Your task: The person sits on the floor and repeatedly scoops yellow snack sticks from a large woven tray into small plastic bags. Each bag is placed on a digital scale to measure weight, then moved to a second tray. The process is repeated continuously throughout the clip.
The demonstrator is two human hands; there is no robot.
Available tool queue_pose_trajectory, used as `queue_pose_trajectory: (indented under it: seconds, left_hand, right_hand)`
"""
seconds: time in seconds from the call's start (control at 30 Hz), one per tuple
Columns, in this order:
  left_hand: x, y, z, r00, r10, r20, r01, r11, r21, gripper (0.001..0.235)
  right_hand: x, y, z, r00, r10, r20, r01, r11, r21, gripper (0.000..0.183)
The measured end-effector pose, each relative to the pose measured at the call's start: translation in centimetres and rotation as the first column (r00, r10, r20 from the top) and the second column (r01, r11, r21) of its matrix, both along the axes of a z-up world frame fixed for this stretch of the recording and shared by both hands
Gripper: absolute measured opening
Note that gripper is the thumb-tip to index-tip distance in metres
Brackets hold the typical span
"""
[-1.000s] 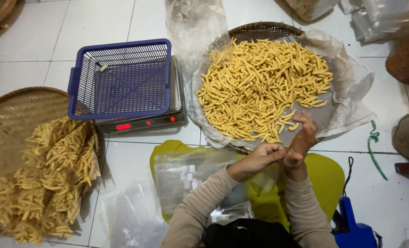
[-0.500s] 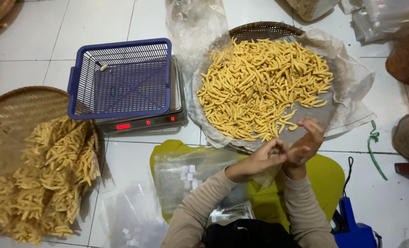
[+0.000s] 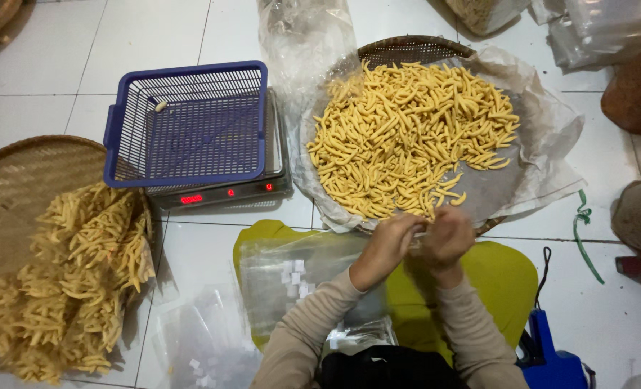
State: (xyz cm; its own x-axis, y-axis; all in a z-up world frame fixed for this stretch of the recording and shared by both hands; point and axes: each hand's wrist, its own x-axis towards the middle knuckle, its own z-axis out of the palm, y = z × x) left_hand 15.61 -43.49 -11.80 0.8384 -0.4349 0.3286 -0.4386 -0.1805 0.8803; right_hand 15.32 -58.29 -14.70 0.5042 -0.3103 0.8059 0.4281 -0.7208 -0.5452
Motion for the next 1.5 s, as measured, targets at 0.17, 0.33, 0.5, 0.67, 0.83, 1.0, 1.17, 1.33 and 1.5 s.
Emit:
queue_pose_trajectory:
  seconds: [0.17,0.33,0.5,0.67,0.83,1.0,1.17,1.33,1.5]
  left_hand:
    - [0.0,0.6,1.2,0.990,-0.021,0.137,0.017,0.999,0.031,0.032]
    - [-0.8,0.0,1.6,0.986,0.066,0.155,-0.079,0.993,0.083,0.033]
    - [-0.2,0.3,0.3,1.000,-0.023,0.020,0.019,0.987,0.162,0.016]
    - [-0.6,-0.6,-0.8,0.904,-0.325,-0.277,0.258,0.933,-0.251,0.019]
    - [-0.6,-3.7,-5.2,0.811,-0.482,-0.331,0.304,0.831,-0.466,0.020]
    - [-0.8,-3.5,-6.4,0.798,-0.497,-0.341,0.325,0.832,-0.450,0.018]
    - [0.1,-4.1,-7.8,0.692,-0.646,-0.322,0.316,0.673,-0.669,0.014]
    - [-0.4,-4.0,-7.5,0.740,-0.560,-0.373,0.231,0.732,-0.640,0.009]
    - [-1.1,-3.0,-4.3,0.871,-0.296,-0.393,0.107,0.894,-0.435,0.007]
  right_hand:
    - [1.7,-0.7,-1.5,0.980,-0.191,-0.060,0.193,0.981,0.035,0.020]
    - [1.3,-0.5,-3.5,0.995,-0.096,-0.007,0.096,0.995,-0.007,0.019]
    - [1.9,-0.7,-3.8,0.997,-0.079,0.022,0.081,0.978,-0.194,0.019]
    - [2.1,-3.0,-1.0,0.991,-0.006,-0.134,0.055,0.931,0.361,0.032]
    - [0.9,-1.9,1.0,0.993,0.032,0.110,-0.061,0.960,0.274,0.035]
    - [0.3,-1.7,1.8,0.991,-0.002,0.137,-0.052,0.919,0.390,0.034]
    - [0.5,-1.5,1.8,0.992,0.026,0.123,-0.073,0.916,0.395,0.028]
    - [0.7,-1.5,1.9,0.995,0.020,0.097,-0.059,0.907,0.417,0.024]
    - [0.1,-1.7,1.6,0.993,0.018,0.117,-0.071,0.884,0.463,0.023]
